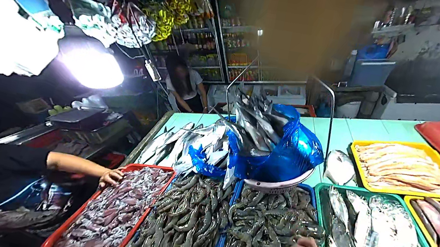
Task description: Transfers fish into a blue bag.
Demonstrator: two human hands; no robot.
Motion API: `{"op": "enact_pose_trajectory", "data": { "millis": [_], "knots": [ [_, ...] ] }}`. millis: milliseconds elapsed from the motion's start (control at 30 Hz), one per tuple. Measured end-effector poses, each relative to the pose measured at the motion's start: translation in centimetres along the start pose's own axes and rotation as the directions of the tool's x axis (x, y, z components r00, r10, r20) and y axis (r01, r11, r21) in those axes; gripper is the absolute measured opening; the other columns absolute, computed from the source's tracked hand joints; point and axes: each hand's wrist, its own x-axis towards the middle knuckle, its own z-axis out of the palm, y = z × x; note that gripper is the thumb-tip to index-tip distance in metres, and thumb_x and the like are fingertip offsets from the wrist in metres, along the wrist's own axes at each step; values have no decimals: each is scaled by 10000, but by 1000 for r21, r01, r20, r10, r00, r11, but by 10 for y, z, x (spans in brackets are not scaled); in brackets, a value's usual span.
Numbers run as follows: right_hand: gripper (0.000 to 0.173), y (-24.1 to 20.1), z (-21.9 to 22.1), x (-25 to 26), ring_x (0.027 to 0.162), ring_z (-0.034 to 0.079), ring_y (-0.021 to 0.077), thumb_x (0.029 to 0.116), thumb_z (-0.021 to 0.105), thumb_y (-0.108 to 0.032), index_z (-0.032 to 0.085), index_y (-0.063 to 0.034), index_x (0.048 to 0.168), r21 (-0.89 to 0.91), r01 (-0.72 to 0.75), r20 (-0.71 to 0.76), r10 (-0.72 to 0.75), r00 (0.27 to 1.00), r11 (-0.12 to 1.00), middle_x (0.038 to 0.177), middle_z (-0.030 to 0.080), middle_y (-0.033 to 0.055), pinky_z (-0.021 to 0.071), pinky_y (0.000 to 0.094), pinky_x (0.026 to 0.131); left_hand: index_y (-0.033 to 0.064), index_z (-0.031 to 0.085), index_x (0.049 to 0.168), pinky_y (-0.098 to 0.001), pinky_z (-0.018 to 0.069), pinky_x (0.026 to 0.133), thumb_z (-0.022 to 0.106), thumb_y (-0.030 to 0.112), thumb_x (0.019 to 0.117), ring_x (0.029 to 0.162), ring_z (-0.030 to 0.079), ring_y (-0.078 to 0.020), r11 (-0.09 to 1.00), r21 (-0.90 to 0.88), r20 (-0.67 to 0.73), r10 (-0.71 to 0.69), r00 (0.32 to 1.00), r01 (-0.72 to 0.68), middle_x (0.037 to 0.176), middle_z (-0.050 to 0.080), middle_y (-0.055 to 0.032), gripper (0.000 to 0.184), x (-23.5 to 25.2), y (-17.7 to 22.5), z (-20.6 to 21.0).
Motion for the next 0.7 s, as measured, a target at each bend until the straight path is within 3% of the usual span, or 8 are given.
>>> {"op": "enact_pose_trajectory", "data": {
  "millis": [100, 200, 267, 333, 433, 533, 600, 700],
  "knots": [
    [99, -45, 0, -55, 949, 627, 83, 913, 670, -129, 698, -71, 989, 104, -201, 4, 201, 980, 974, 1063, 620, 94, 569, 209, 828, 21, 580, 1149, -294, 566, 638, 490, 169, 1035, 672, 621, -101, 998, -49, 116, 50, 992, -45, 810, 622, -8, 207, -4, 11, 47],
    [102, -72, -16, -85, 963, 623, 82, 927, 655, -115, 705, -54, 992, 44, -289, -47, 291, 956, 956, 1065, 616, 86, 566, 211, 837, 13, 605, 1116, -294, 558, 646, 501, 126, 1031, 685, 616, -121, 993, -109, 254, 72, 965, -45, 838, 632, -37, 175, -5, 15, 75],
    [113, -75, -36, -88, 1019, 632, 114, 931, 639, -132, 704, -72, 1000, -84, -295, -82, 288, 954, 952, 1060, 641, 75, 565, 260, 895, 15, 600, 1113, -289, 556, 638, 500, 120, 1034, 683, 609, -122, 988, -148, 349, 87, 933, -37, 846, 630, -35, 165, -2, 19, 86],
    [151, -71, -53, -86, 974, 639, 144, 943, 624, -173, 698, -51, 991, -225, -277, -125, 255, 959, 934, 1022, 656, 90, 568, 292, 856, 10, 599, 1109, -290, 551, 636, 494, 126, 1040, 681, 606, -126, 985, -174, 423, 81, 902, -7, 835, 624, -33, 171, 1, 25, 91],
    [207, -72, -61, -69, 872, 622, 116, 965, 616, -181, 692, 10, 986, -340, -283, -178, 234, 956, 897, 1033, 619, 135, 560, 226, 753, 14, 607, 1108, -303, 567, 685, 496, 142, 1051, 733, 631, -137, 978, -199, 517, 45, 855, 69, 875, 638, -44, 178, 4, 36, 87],
    [198, -87, -32, -49, 908, 608, 95, 962, 612, -154, 684, 27, 992, -362, -274, -175, 224, 959, 891, 1042, 612, 125, 538, 191, 783, 14, 605, 1107, -308, 574, 704, 501, 128, 1040, 764, 640, -130, 960, -260, 615, 81, 784, 104, 916, 642, -35, 169, -2, 33, 64],
    [199, -102, 4, -40, 961, 628, 109, 960, 615, -166, 697, 14, 980, -372, -226, -76, 213, 974, 900, 1040, 628, 113, 554, 211, 832, 14, 601, 1132, -300, 565, 703, 510, 112, 1029, 773, 632, -112, 946, -294, 701, 115, 704, 138, 956, 642, -27, 169, -11, 24, 37],
    [156, -126, 67, -44, 1028, 642, 119, 965, 625, -182, 710, -55, 999, -256, -107, 221, 166, 961, 961, 1050, 653, 70, 569, 260, 896, 22, 603, 1197, -272, 540, 687, 545, 135, 1021, 771, 609, -83, 929, -282, 878, 150, 454, 238, 995, 641, -38, 217, -26, 0, -23]
  ]
}}
